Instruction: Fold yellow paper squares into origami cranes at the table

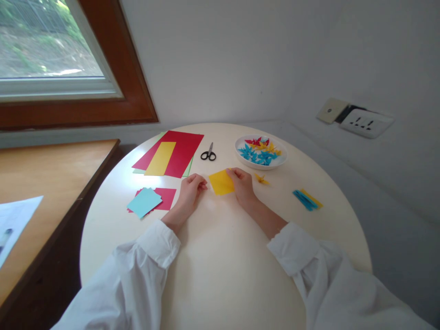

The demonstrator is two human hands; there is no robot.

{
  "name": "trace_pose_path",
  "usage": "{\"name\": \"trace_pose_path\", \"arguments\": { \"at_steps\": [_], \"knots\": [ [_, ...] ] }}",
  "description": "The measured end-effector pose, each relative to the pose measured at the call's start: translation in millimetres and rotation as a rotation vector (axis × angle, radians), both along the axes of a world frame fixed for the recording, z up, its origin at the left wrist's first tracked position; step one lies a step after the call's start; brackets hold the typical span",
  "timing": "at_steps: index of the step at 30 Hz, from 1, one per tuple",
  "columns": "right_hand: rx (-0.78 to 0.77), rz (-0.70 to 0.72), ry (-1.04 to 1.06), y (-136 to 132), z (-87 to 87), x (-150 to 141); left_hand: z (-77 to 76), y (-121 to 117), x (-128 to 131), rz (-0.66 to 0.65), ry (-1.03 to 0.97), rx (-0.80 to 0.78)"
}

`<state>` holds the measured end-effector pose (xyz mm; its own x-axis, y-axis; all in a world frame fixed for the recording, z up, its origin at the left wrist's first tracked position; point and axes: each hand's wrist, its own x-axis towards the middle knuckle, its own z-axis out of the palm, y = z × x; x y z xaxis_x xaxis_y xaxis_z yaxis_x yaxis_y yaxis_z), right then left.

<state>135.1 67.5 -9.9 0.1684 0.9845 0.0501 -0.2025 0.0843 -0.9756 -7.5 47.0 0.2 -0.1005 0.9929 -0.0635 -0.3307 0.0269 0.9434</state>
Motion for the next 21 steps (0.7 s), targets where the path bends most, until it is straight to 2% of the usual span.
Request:
{"name": "trace_pose_path", "arguments": {
  "at_steps": [7,15,21],
  "knots": [
    [0.063,-0.033,-0.042,4.2,-5.5,0.7,3.6,-2.5,0.2,-0.108,-0.002,-0.030],
    [0.086,-0.064,0.002,4.6,-5.2,1.1,3.5,-1.6,1.9,-0.074,0.011,-0.038],
    [0.100,-0.025,0.025,3.3,-3.5,0.7,4.4,-3.1,2.8,-0.083,0.054,-0.040]
  ]
}}
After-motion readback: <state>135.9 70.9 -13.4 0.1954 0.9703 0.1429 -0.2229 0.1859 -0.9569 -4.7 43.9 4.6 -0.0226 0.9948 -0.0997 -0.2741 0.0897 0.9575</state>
